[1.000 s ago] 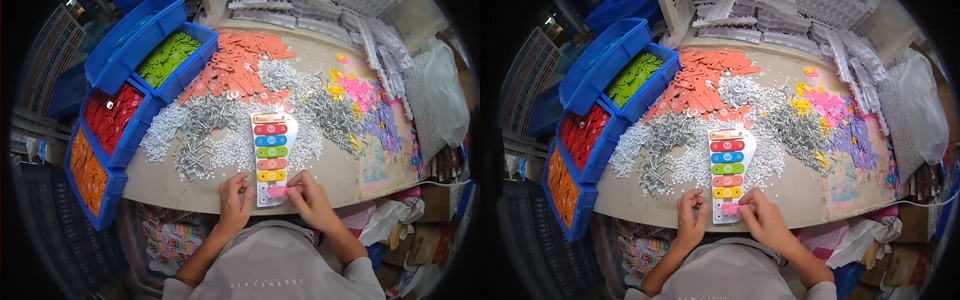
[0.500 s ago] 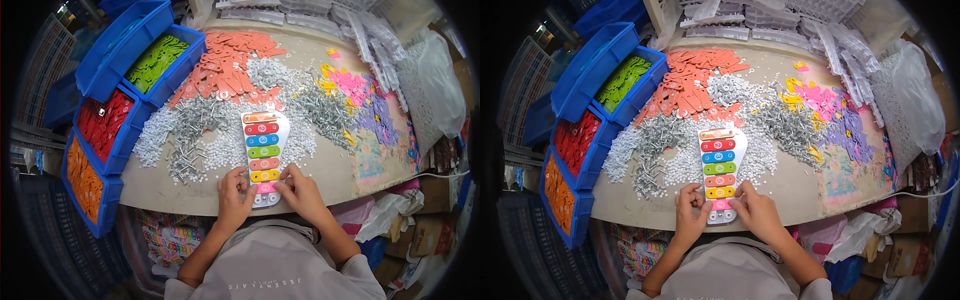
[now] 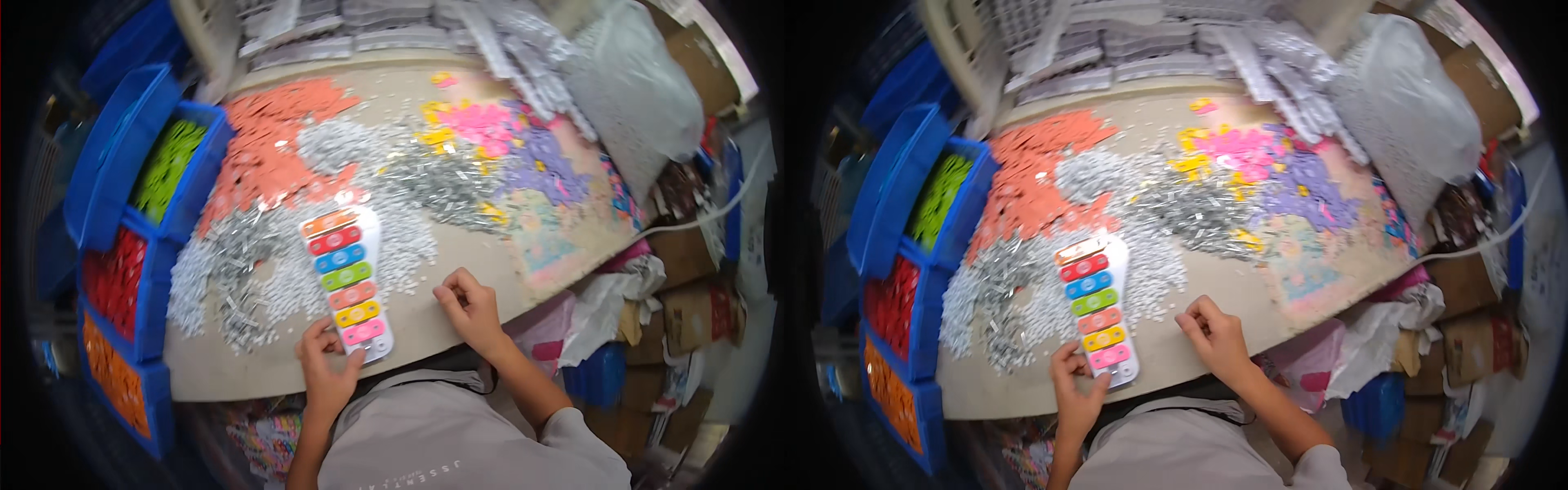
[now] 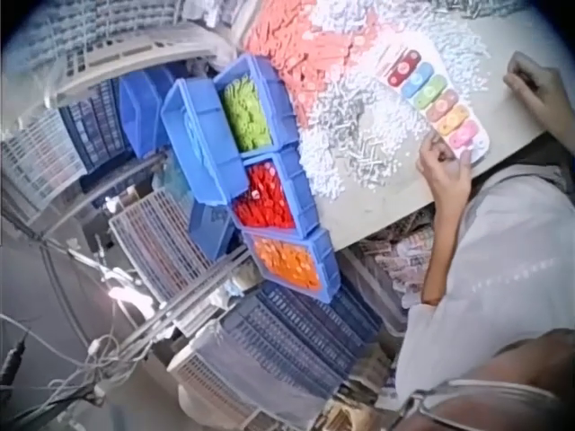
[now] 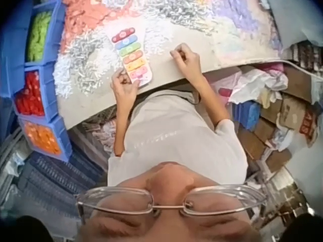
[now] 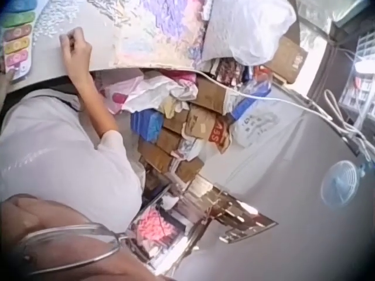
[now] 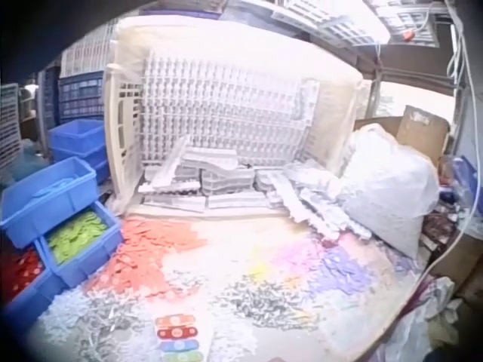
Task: Assembling small metal parts and colored plastic buttons into a white plastic tray at a workbench.
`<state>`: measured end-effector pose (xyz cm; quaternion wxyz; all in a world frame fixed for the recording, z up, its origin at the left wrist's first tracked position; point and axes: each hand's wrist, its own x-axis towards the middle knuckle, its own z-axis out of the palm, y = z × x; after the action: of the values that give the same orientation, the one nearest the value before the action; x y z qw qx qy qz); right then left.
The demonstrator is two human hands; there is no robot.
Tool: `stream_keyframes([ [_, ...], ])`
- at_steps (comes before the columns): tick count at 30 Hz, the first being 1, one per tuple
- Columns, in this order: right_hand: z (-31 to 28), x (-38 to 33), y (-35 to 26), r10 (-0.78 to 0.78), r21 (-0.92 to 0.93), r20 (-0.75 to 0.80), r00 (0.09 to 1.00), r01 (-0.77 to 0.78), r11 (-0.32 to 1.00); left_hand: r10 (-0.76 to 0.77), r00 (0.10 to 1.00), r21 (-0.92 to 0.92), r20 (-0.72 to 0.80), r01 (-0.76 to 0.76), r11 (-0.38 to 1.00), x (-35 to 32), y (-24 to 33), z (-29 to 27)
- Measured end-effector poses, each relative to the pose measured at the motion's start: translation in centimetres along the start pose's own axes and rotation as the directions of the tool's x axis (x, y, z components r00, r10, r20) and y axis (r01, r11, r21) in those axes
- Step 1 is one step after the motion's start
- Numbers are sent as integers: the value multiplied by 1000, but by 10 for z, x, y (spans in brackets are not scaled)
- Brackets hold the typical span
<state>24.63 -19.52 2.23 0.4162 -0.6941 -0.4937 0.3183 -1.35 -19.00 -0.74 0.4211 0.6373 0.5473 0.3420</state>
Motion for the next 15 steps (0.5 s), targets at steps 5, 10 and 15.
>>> stream_keyframes([
  [5,-59,30,31,-278,-490,-367,888,69,869,-69,995,-117,71,77,990,4,-1,-3],
  [10,-165,79,105,-266,-539,-567,779,-107,835,-91,995,-127,49,96,987,-1,-7,0],
  [15,-199,103,151,-225,-671,-562,796,-280,686,-56,998,-204,-18,52,978,-6,-7,3],
])
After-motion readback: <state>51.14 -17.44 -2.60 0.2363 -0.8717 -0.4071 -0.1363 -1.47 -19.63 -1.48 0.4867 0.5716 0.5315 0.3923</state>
